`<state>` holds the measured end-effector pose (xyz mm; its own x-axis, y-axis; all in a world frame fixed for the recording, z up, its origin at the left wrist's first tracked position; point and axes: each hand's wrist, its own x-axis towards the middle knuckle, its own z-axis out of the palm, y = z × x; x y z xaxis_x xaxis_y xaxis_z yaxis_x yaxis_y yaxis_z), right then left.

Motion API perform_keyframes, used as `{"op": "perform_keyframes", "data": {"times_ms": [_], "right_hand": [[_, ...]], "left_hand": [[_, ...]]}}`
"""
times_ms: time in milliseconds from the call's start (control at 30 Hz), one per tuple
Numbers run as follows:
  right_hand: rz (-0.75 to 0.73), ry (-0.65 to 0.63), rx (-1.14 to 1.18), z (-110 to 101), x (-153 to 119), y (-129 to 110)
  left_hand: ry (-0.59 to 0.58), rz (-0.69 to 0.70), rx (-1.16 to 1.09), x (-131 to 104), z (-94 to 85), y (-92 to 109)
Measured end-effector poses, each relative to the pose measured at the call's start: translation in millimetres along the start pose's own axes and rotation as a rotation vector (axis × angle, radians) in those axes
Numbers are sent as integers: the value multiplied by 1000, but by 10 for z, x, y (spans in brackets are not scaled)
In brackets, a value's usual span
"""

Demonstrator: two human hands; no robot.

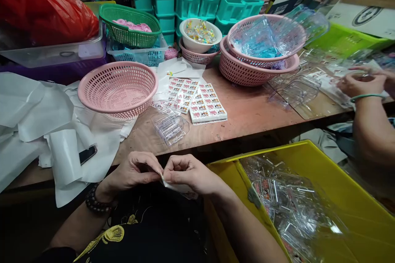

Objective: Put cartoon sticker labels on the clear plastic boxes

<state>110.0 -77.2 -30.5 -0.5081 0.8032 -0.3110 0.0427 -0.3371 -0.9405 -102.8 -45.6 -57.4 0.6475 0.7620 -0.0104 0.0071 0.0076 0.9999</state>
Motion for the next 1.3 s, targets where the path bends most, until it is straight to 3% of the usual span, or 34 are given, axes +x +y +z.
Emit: {"op": "perform_keyframes", "data": {"times_ms": [100, 233, 333, 467, 533, 633, 833, 967, 1033, 1133, 1200, 1300], "right_hand": [[30, 39, 25, 9, -3, 43], [-284, 367, -451, 103, -101, 8], [-486, 533, -841, 181, -154, 32], [-667, 778, -1102, 260, -149, 184], [-719, 839, -1182, 295, -144, 279], [-828, 819, -1332, 321, -152, 412], [-964, 548, -1515, 238, -154, 564], [-1102, 420, -1486, 190, -248, 515], [-1155, 436, -1353, 153, -321, 455], [-998, 489, -1167, 45, -367, 361], [-854, 446, -1175, -36, -333, 328], [-768, 343, -1158, -97, -245, 340]], "left_hand": [[22, -7, 0, 1, 7, -31], [83, -150, -45, -7, 47, -47], [121, -241, -87, -14, 87, -55], [139, -297, -164, -21, 105, -54], [132, -317, -251, -19, 101, -46], [126, -362, -314, -2, 91, -34], [88, -455, -170, 45, 68, -69], [84, -490, -237, 59, 49, -102], [103, -511, -282, 74, 16, -112], [74, -519, -307, 116, -64, -123], [-19, -521, -296, 156, -115, -132], [-145, -528, -265, 198, -166, -131]]}}
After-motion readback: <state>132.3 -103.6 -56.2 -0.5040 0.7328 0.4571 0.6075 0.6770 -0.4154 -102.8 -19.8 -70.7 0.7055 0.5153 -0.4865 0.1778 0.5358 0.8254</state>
